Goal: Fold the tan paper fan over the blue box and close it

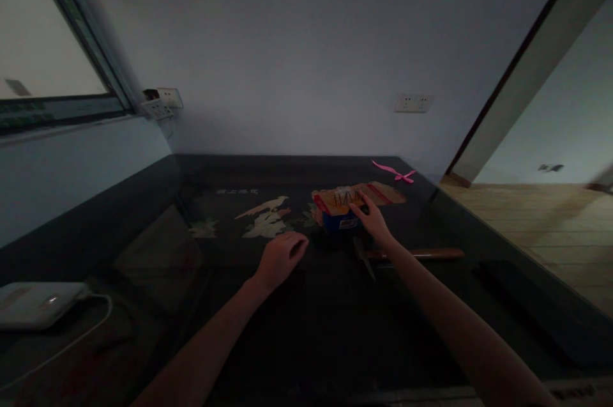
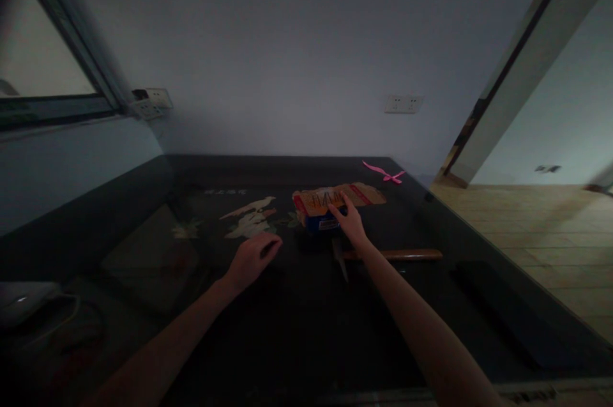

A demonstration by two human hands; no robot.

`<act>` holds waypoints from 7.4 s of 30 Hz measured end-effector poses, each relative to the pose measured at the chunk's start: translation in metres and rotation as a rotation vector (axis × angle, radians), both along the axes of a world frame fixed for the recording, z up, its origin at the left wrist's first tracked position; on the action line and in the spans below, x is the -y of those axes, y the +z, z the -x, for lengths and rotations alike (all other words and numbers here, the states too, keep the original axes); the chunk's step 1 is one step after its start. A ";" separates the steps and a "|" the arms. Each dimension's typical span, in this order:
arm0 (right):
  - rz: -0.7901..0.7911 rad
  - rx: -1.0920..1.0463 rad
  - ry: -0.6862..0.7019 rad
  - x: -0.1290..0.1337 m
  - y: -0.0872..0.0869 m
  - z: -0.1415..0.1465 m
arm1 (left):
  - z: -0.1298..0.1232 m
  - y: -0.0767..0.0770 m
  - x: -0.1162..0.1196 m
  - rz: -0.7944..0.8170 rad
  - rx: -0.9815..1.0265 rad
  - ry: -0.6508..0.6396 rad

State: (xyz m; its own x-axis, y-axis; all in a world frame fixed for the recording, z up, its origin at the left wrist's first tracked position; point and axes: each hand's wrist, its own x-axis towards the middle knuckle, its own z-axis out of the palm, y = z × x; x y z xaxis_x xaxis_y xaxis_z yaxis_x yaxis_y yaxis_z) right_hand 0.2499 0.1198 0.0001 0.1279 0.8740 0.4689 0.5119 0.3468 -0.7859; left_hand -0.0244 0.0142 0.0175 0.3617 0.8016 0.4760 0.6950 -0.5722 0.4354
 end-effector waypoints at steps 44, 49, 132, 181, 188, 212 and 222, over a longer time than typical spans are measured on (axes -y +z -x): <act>0.119 0.411 0.170 0.125 0.068 0.020 | 0.001 0.017 0.002 -0.088 0.285 0.016; 0.115 0.455 0.314 0.091 0.065 0.030 | -0.001 0.016 0.002 -0.111 0.260 0.032; 0.430 0.861 0.435 0.063 0.029 0.279 | 0.142 -0.018 -0.016 0.331 -0.232 0.559; -0.053 0.509 0.336 0.090 0.051 0.072 | -0.022 0.031 0.001 -0.043 0.063 0.097; -0.046 0.484 0.334 0.085 0.047 0.072 | -0.027 0.026 0.006 -0.058 0.174 0.124; -0.078 0.571 0.539 0.141 0.085 0.118 | 0.119 0.018 -0.003 0.153 -0.007 0.605; 0.003 0.984 0.647 0.116 0.034 0.241 | 0.158 -0.020 -0.003 0.332 -0.201 0.677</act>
State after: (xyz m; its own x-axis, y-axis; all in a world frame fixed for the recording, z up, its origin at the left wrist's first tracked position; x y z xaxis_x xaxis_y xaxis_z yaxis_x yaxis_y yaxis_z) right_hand 0.0087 0.0038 0.0345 -0.7561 0.6442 0.1159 0.6275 0.7638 -0.1514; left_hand -0.1820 0.0173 -0.0026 -0.2028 0.9677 0.1499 0.9301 0.1424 0.3385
